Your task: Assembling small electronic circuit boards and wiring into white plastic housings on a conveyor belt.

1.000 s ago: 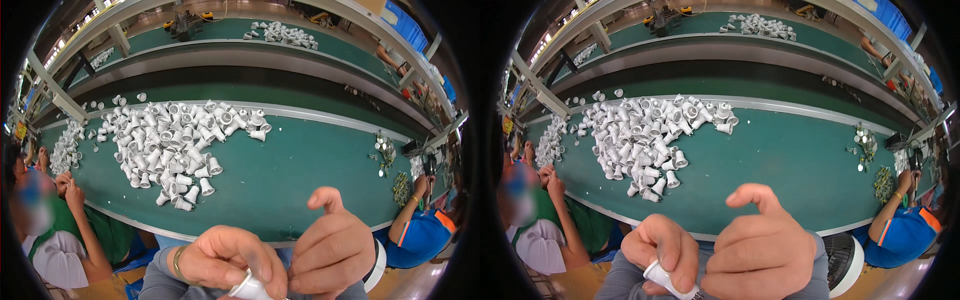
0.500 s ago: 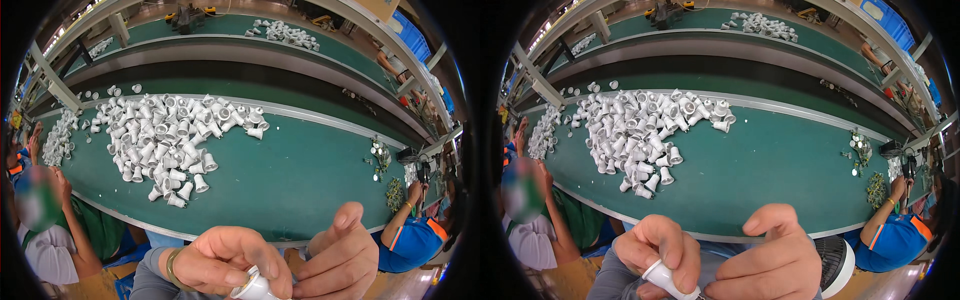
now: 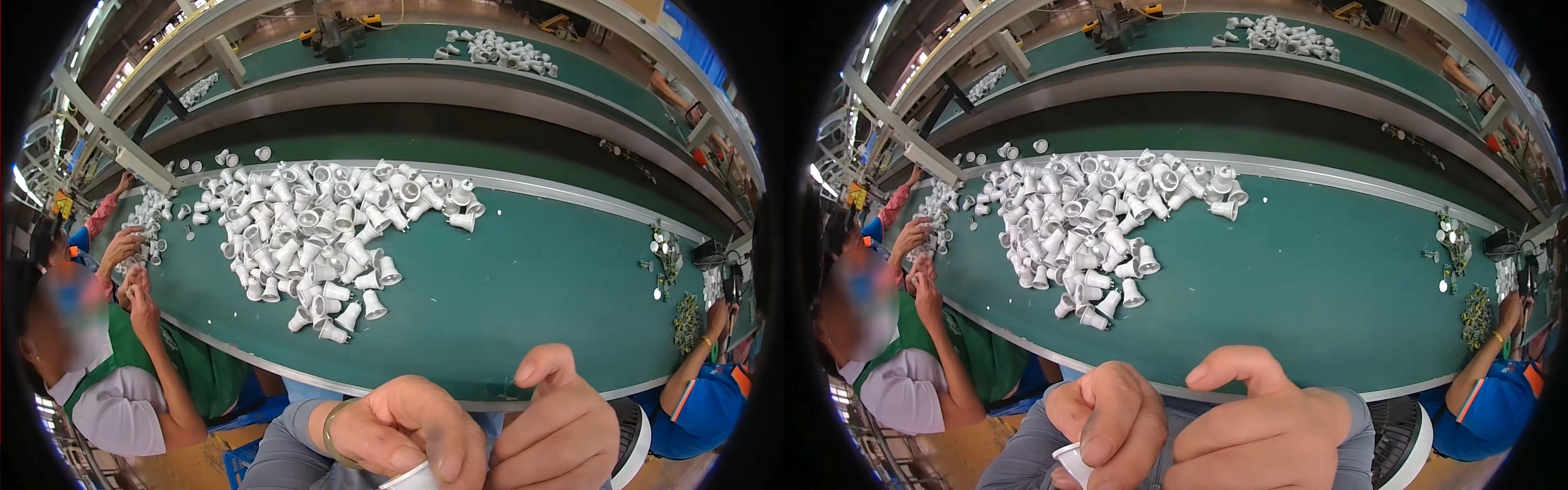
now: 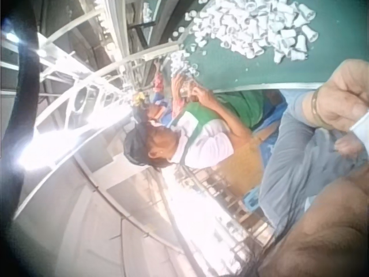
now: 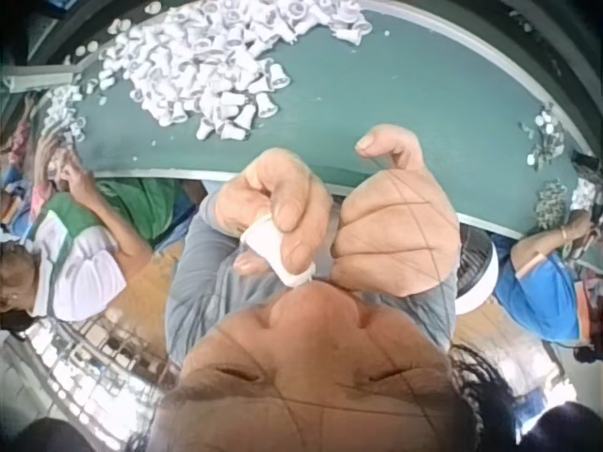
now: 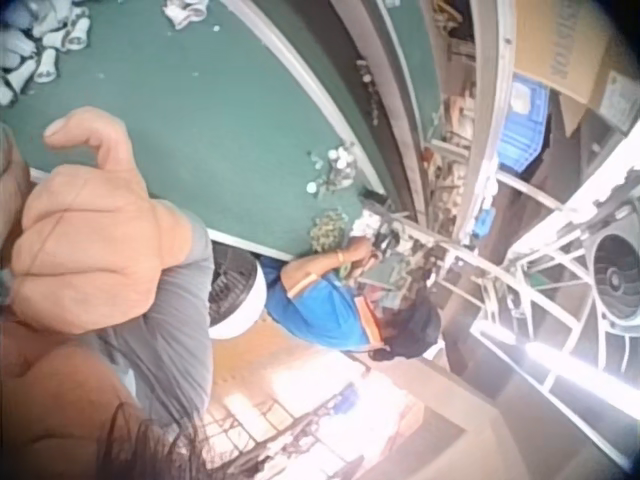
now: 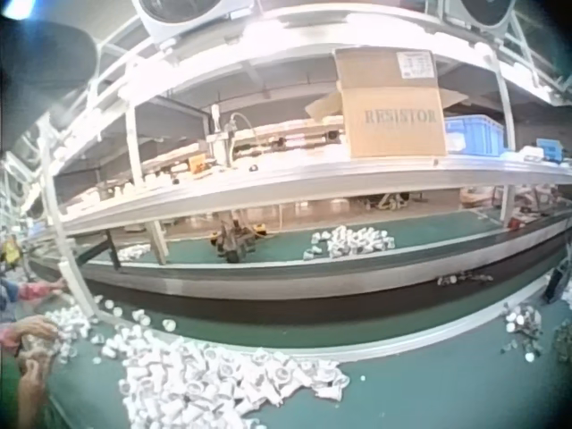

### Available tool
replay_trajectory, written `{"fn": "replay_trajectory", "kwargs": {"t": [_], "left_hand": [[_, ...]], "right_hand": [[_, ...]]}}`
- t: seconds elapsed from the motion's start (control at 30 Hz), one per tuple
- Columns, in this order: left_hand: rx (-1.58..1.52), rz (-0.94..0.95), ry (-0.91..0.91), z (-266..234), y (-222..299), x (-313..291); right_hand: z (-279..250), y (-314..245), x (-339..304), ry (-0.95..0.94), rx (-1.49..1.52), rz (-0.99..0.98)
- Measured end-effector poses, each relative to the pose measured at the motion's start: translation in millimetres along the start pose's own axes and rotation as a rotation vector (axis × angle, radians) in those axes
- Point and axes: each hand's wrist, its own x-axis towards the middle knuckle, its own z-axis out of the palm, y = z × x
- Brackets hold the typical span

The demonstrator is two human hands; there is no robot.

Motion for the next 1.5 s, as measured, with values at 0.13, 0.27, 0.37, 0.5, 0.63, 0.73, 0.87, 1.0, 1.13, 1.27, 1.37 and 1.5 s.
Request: {"fn": "replay_trajectory", "kwargs": {"t": [0.13, 0.27, 0.37, 0.5, 0.63, 0.73, 0.87, 1.0, 1.13, 1.27, 1.37, 1.5], "left_hand": [[-0.067, 0.002, -0.086, 2, -1, 8], [-0.08, 0.132, -0.231, 0, -10, 12], [0.052, 0.098, -0.332, 1, 2, 15], [-0.067, 0.004, -0.661, -29, 20, 12], [0.14, 0.056, -0.564, -16, 22, 18], [0.131, 0.142, -0.495, -15, 26, -2], [0.755, 0.541, 0.06, -29, 47, -16], [1.13, 0.585, 0.369, -59, 51, -4], [1.238, 0.585, 0.565, -75, 54, -6], [1.236, 0.556, 0.576, -92, 59, -1], [1.32, 0.49, 0.539, -100, 62, 3], [1.577, 0.36, 0.545, -99, 80, 15]], "right_hand": [[14, 12, -10, 0.103, -0.032, -0.047], [9, 14, -9, 0.054, -0.004, -0.001], [11, 24, -12, 0.08, 0.076, 0.019], [14, 27, -16, 0.144, 0.005, 0.048], [21, 23, -15, 0.266, -0.043, 0.163], [13, 36, -17, 0.201, -0.083, 0.029], [10, 56, -7, 0.281, -0.233, 0.171], [12, 84, -8, 0.382, -0.335, 0.269], [26, 107, -23, 0.355, -0.305, 0.314], [27, 122, -45, 0.385, -0.284, 0.439], [22, 136, -57, 0.344, -0.344, 0.493], [-16, 185, -73, 0.334, -0.511, 0.515]]}}
